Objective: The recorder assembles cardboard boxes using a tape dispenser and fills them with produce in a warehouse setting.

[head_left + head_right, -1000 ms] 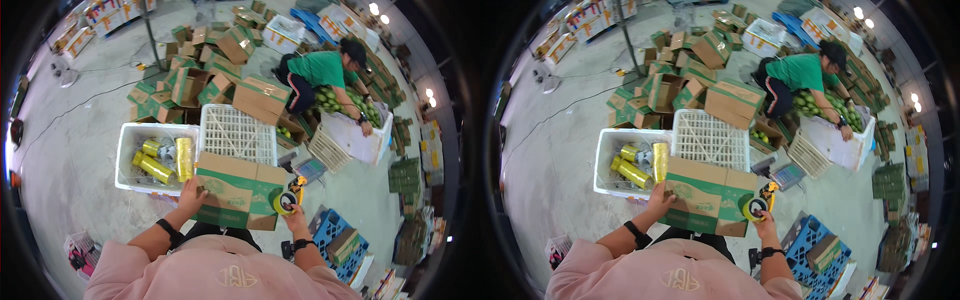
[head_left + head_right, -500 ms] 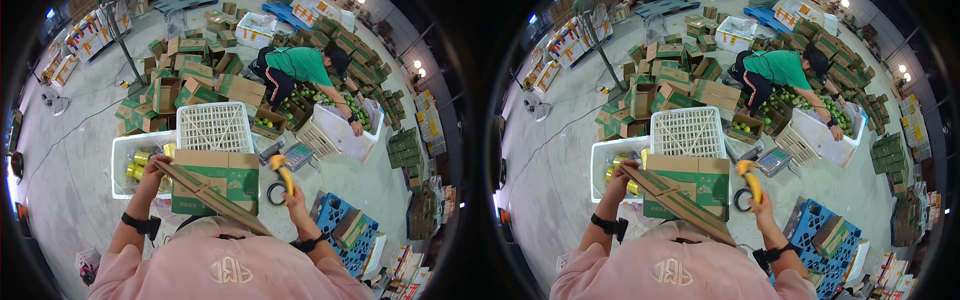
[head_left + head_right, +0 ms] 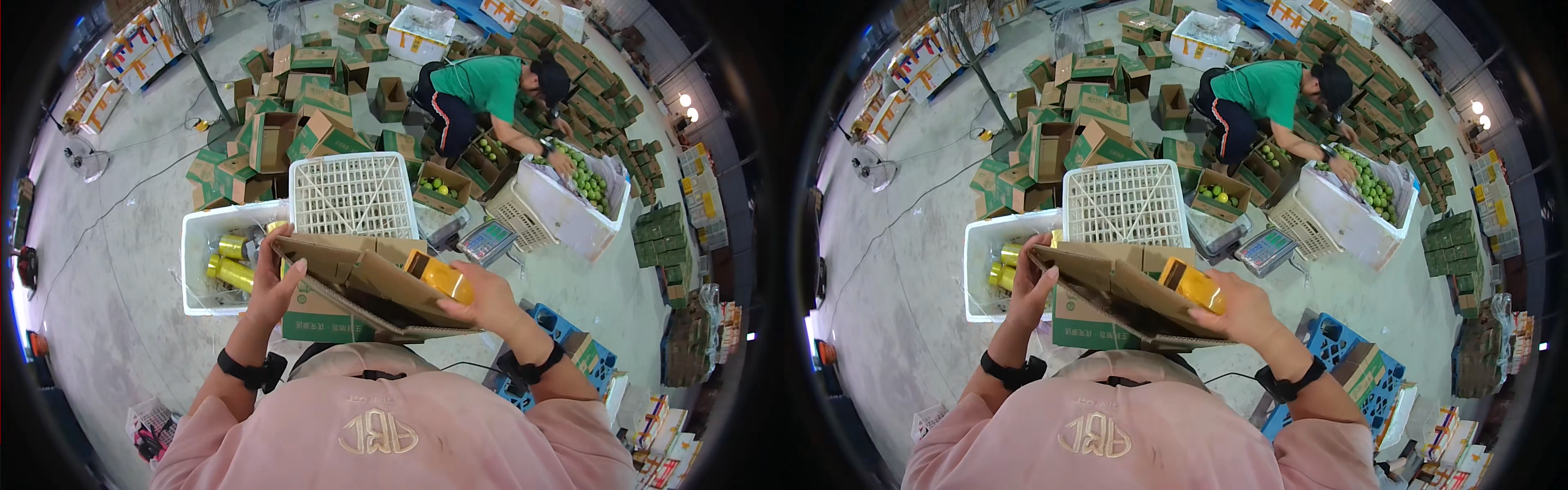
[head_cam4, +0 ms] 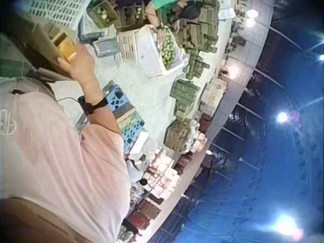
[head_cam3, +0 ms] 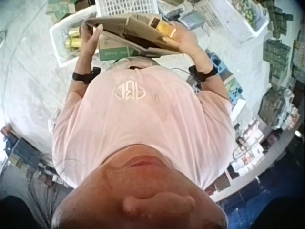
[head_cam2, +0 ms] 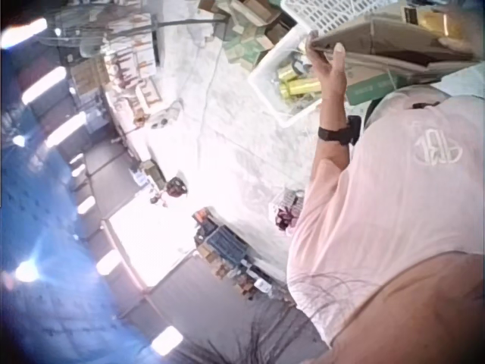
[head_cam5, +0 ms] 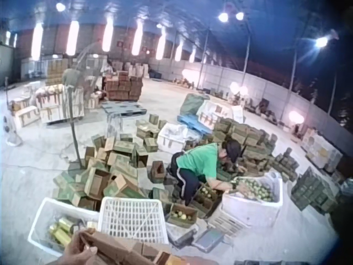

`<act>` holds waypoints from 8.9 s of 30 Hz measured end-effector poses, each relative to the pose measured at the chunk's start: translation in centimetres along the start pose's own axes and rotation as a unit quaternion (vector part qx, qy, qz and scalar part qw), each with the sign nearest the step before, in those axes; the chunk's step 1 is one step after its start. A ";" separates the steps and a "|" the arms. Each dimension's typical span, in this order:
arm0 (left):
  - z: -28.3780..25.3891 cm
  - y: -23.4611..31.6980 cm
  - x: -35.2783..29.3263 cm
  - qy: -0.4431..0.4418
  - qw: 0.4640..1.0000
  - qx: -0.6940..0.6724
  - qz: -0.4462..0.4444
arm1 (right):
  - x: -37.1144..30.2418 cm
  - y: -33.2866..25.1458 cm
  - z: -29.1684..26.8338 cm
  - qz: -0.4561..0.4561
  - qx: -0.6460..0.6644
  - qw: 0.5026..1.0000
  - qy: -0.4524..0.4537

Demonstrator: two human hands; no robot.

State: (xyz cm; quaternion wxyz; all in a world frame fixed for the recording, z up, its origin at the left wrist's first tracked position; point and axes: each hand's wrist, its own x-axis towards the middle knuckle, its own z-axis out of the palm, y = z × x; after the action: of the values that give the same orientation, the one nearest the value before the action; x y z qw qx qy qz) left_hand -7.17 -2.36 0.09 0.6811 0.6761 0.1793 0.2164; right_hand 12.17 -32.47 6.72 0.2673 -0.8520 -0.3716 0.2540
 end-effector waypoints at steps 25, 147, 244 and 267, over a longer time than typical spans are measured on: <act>13.2 4.1 4.4 -0.469 0.707 0.186 0.495 | 10.0 -1.5 -0.3 0.023 0.384 0.919 0.084; 4.4 -0.2 -5.2 -0.171 0.837 0.406 0.324 | 1.6 0.6 7.2 -0.074 -0.299 0.950 -0.057; -4.8 2.2 -6.5 -0.216 0.896 0.373 0.105 | 9.8 -0.8 3.5 0.022 0.486 0.873 -0.046; 1.1 -1.5 -1.4 0.077 0.835 0.516 0.176 | 3.4 -2.7 7.5 -0.288 0.000 0.950 0.125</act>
State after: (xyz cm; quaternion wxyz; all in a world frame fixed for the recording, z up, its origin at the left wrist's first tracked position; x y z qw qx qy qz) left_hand -7.66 -4.04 -1.48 0.1675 0.9308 0.1949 0.2598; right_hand 8.10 -26.25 2.18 0.3731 -0.7339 -0.5647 0.0580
